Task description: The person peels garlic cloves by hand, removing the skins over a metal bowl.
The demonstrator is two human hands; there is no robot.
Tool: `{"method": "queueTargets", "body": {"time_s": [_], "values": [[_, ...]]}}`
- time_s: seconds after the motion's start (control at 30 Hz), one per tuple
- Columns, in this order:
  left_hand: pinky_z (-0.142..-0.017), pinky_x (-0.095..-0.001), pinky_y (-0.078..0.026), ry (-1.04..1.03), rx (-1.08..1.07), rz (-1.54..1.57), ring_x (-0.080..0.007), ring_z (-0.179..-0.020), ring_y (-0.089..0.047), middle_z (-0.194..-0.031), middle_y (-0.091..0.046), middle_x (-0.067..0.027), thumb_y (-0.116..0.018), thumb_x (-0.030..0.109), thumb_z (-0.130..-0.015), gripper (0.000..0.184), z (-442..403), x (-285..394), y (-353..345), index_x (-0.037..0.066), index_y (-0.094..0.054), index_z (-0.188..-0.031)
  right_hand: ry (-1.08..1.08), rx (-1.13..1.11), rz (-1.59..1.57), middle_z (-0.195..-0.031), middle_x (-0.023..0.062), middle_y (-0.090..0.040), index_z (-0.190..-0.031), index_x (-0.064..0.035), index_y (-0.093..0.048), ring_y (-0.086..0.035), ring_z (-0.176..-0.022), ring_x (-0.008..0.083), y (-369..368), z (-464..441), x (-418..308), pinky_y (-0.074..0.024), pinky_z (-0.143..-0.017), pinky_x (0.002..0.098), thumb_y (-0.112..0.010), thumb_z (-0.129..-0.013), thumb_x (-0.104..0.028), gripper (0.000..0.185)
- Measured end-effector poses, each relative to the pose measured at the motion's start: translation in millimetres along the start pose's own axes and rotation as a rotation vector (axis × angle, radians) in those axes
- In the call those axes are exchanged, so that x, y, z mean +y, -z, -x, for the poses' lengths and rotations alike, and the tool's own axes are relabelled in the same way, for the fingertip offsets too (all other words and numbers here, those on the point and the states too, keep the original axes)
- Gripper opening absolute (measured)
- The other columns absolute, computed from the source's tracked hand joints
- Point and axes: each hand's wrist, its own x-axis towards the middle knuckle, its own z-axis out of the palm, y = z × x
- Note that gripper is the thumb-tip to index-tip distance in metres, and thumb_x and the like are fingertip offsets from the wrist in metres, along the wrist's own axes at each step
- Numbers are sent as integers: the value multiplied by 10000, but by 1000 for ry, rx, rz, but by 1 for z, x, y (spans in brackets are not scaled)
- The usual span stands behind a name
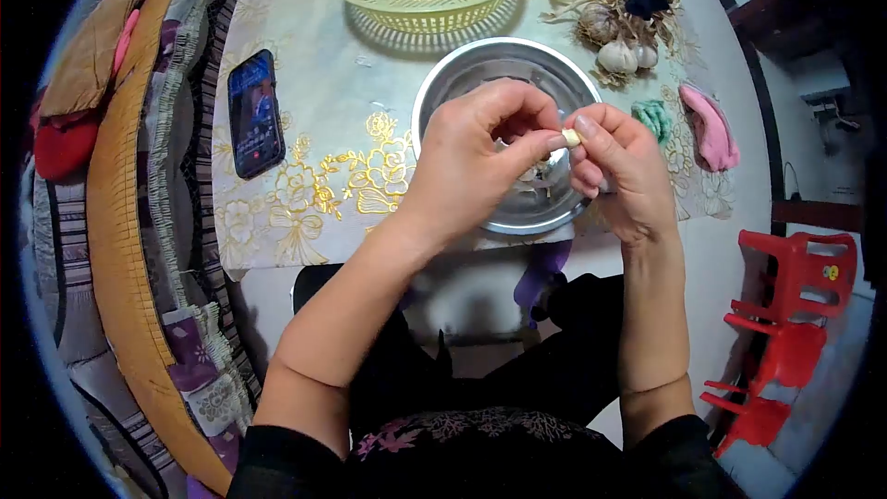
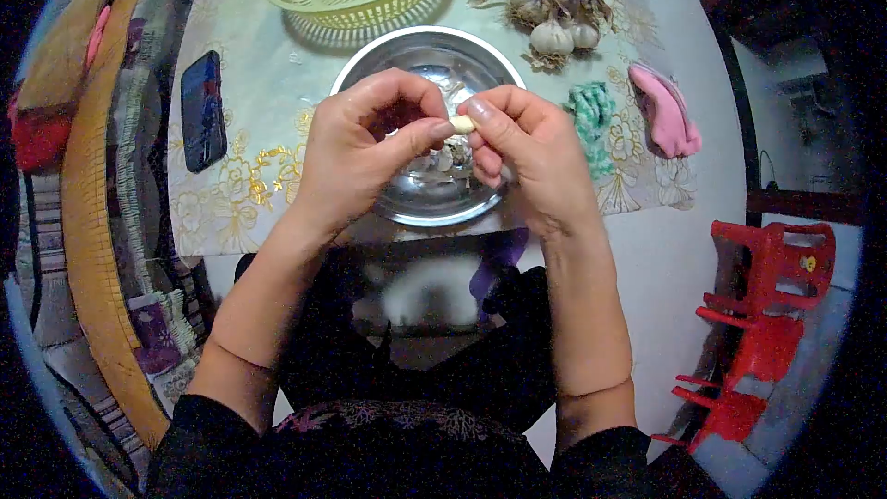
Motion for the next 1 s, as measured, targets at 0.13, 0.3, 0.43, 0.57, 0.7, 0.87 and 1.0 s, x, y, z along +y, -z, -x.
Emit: {"method": "queueTargets", "body": {"time_s": [0.13,0.3,0.43,0.57,0.7,0.87,1.0], "values": [[-607,-180,-436,-49,-5,-56,-45,-690,-528,-776,-579,8,-644,43,-816,86,-1,-2,1,0,-588,-864,6,-25,-43,-678,16,-538,-932,22,-558,-454,-500,48,2,-2,2,-363,-445,180,-587,-891,-169,197],[-598,-188,-439,-36,42,-4,-51,-666,-523,-767,-565,5,-618,40,-830,78,-1,-3,-2,4,-564,-875,31,-40,-64,-687,15,-541,-925,11,-558,-467,-516,53,1,-3,3,-369,-452,178,-578,-897,-174,188],[-598,-198,-443,-91,93,-113,-59,-667,-523,-762,-560,-6,-606,30,-832,75,-1,-4,-1,-2,-555,-877,33,3,-6,-689,8,-541,-925,-4,-562,-471,-523,53,-8,-2,1,-376,-458,173,-594,-887,-172,176],[-590,-281,-449,-179,150,-239,-184,-662,-550,-785,-558,-101,-614,13,-800,96,0,-1,-5,-11,-538,-854,67,21,118,-693,-3,-544,-913,-16,-567,-474,-532,44,-6,-2,3,-383,-467,166,-630,-862,-174,177],[-590,-296,-447,-217,195,-249,-193,-663,-547,-776,-549,-97,-622,-10,-783,114,0,-5,-8,-4,-534,-855,74,7,154,-703,-14,-551,-919,-18,-573,-479,-552,32,-6,1,0,-388,-479,158,-651,-847,-165,181],[-579,-305,-444,-319,194,-327,-205,-657,-544,-768,-541,-101,-628,-16,-776,124,-1,-6,-8,-1,-527,-847,108,-20,177,-783,-2,-598,-1037,2,-587,-482,-576,23,-10,1,0,-390,-492,155,-635,-855,-141,237],[-578,-299,-442,-332,201,-291,-203,-654,-543,-771,-537,-98,-627,-24,-774,127,-1,-6,-10,-2,-526,-847,147,-19,166,-810,16,-610,-1066,8,-578,-482,-577,29,-10,1,4,-399,-493,165,-607,-873,-148,249]]}}
